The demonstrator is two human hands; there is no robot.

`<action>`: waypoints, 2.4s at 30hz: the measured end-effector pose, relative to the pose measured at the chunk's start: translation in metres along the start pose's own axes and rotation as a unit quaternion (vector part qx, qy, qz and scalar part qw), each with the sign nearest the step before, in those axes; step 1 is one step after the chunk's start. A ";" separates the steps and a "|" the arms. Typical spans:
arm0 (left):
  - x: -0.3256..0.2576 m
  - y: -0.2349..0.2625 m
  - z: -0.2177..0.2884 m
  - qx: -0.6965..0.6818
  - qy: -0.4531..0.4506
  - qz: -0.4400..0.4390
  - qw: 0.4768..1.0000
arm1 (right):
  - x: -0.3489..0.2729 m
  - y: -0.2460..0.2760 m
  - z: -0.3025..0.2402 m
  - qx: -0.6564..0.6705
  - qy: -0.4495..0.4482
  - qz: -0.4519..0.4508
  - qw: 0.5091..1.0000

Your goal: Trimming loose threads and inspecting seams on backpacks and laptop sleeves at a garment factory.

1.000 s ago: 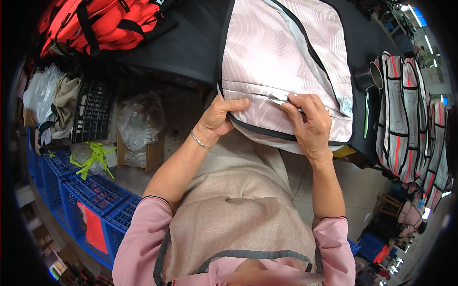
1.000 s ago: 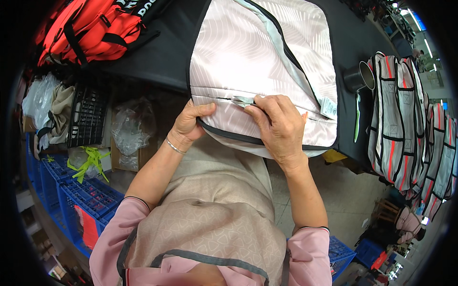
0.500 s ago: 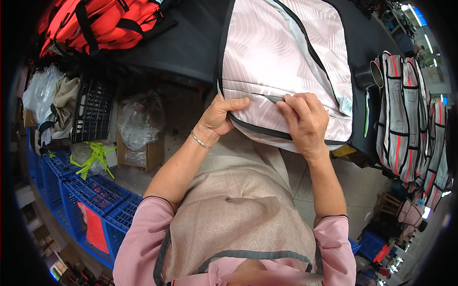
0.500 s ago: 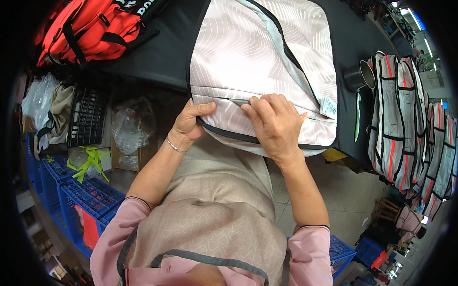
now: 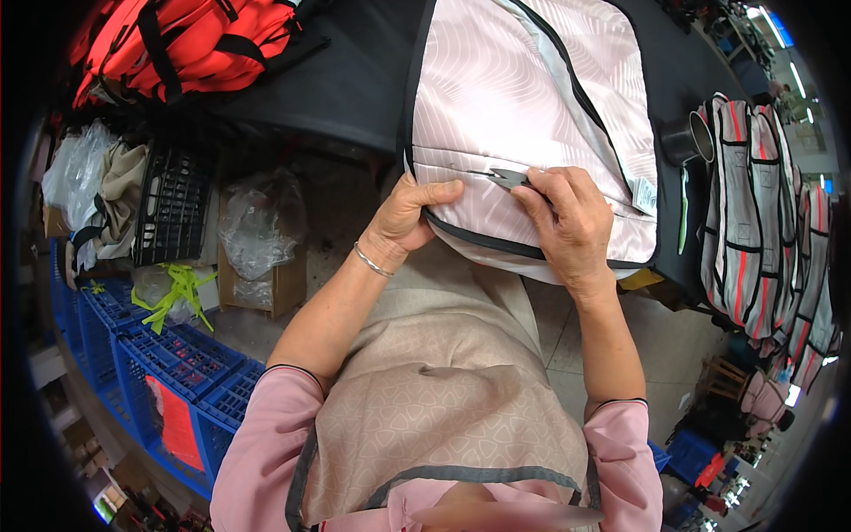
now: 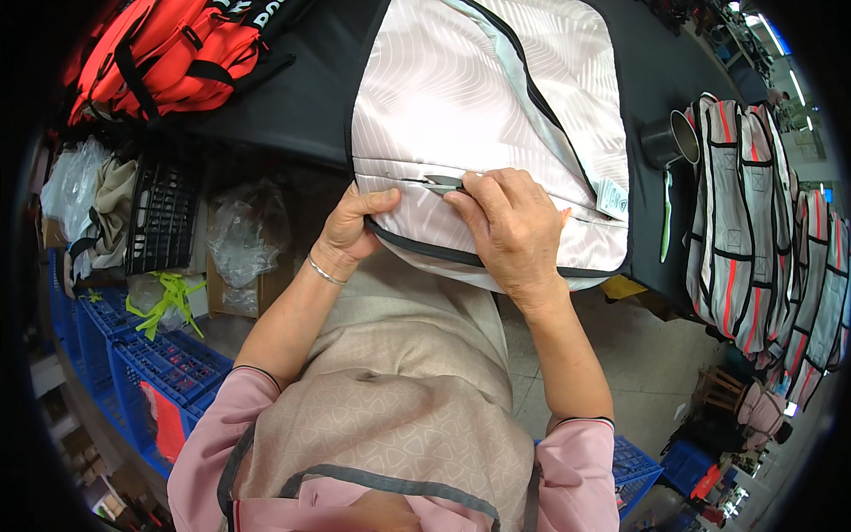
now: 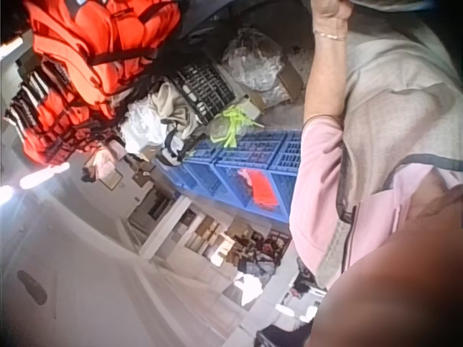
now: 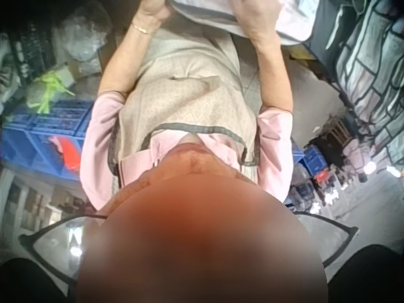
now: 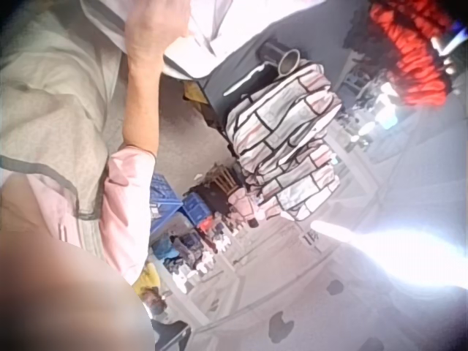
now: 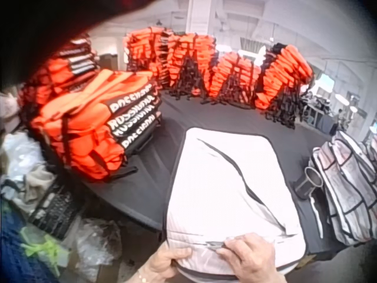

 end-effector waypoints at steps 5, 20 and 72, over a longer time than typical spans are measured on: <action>0.000 0.000 0.000 0.007 0.001 -0.001 1.000 | -0.002 0.000 -0.001 -0.041 0.032 -0.009 0.999; 0.006 0.014 0.065 0.085 -0.056 0.084 0.991 | 0.010 -0.007 0.044 0.138 -0.197 -0.028 0.970; -0.028 -0.003 -0.036 -0.019 -0.091 0.142 0.986 | 0.028 -0.020 -0.015 -0.044 0.052 -0.098 0.993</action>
Point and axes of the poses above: each hand's wrist, its own x-axis towards the middle knuckle, its own y-axis out of the back of the hand, z = x × y, the point moved 6 cm from there along x, towards the middle knuckle, and after that the axes turned 2 degrees about x, right-handed, at the moved point
